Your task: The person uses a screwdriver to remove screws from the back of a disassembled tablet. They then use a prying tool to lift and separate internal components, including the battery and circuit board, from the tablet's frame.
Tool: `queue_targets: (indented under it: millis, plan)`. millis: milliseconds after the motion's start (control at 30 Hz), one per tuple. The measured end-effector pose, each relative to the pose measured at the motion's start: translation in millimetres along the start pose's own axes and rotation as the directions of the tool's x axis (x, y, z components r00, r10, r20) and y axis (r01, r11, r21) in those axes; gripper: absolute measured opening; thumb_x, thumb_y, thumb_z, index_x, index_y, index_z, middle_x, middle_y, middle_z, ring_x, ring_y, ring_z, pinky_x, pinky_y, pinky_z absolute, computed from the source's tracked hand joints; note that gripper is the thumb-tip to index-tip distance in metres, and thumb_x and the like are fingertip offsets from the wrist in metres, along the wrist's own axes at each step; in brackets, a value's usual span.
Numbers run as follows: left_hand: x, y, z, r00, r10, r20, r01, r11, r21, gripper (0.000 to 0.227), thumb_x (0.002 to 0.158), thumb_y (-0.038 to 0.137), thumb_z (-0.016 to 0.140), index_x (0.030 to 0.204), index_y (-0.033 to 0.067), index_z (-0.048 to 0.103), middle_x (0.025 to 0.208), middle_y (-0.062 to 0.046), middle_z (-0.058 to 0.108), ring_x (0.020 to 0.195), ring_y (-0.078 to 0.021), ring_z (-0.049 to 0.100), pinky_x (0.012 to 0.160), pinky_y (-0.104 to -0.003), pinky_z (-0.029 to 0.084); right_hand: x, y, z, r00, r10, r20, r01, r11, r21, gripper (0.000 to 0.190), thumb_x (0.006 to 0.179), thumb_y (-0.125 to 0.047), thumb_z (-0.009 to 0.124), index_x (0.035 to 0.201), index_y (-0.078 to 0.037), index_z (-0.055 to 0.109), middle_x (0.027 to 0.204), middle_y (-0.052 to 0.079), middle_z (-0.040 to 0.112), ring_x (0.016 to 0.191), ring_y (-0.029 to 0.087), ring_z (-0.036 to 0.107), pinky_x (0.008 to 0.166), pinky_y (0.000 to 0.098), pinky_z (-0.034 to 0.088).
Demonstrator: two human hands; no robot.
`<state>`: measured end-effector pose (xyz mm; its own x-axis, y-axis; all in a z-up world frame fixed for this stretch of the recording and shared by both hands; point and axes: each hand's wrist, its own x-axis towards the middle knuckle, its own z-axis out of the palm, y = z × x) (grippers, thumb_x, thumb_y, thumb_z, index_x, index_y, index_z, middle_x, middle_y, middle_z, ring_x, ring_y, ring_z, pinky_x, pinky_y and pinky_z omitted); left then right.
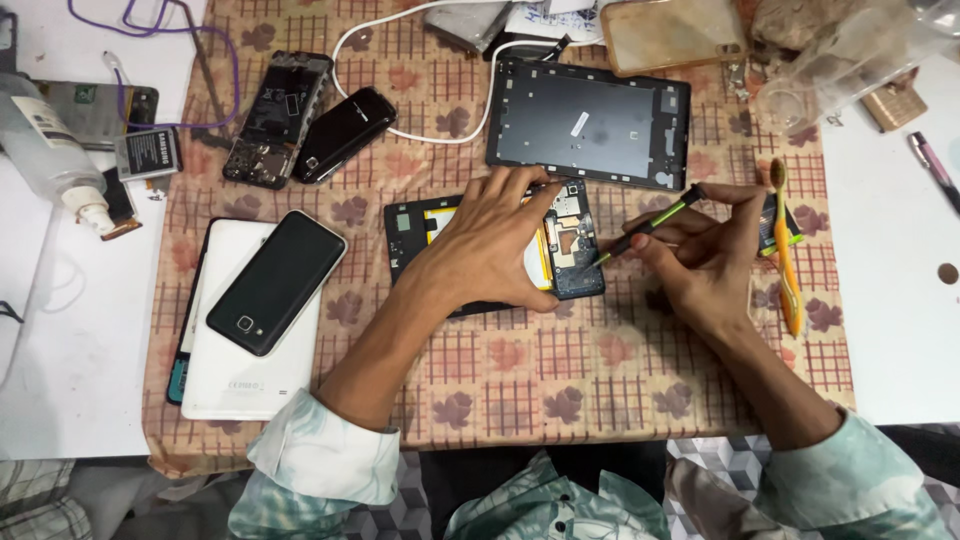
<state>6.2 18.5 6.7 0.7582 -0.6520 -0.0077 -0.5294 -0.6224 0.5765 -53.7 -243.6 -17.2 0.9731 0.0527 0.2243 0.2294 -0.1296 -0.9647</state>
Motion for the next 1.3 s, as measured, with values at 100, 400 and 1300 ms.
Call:
queue_targets:
  millis: [100, 400, 1300]
  plan:
    - [1, -4, 6, 1.0, 0.007, -0.008, -0.007, 1.0, 0.012, 0.129, 0.04, 0.049, 0.096, 0.144, -0.0068, 0.044, 0.144, -0.022, 0.04, 0.138, -0.0381, 0.034, 0.116, -0.057, 0.024, -5, 4, -3, 0.998, -0.051, 0.034, 0.052, 0.997, -0.054, 0.058, 0.101, 0.009, 0.068, 0.132, -0.01, 0.023, 0.111, 0.03, 0.067, 0.104, 0.034, 0.074, 0.098, 0.0422, 0.066]
    - [7, -12, 18, 0.99, 0.004, -0.14, -0.012, 0.998, -0.058, 0.107, 0.058, 0.05, 0.093, 0.141, -0.0029, 0.05, 0.141, -0.018, 0.045, 0.134, -0.0345, 0.04, 0.113, -0.052, 0.03, -10, 4, -10, 0.999, -0.052, -0.015, 0.052, 0.998, -0.036, 0.058, 0.101, 0.01, 0.07, 0.128, -0.007, 0.022, 0.112, 0.028, 0.062, 0.104, 0.034, 0.073, 0.093, 0.0399, 0.066]
    - [5, -13, 18, 0.988, 0.03, -0.149, -0.041, 0.997, -0.073, 0.102, 0.057, 0.041, 0.093, 0.14, -0.0012, 0.052, 0.142, -0.017, 0.046, 0.135, -0.0339, 0.039, 0.113, -0.05, 0.031, -19, 0, -21, 0.999, 0.014, -0.051, -0.018, 0.997, -0.081, 0.059, 0.099, 0.001, 0.075, 0.127, -0.009, 0.024, 0.103, 0.022, 0.069, 0.088, 0.025, 0.075, 0.074, 0.0333, 0.067]
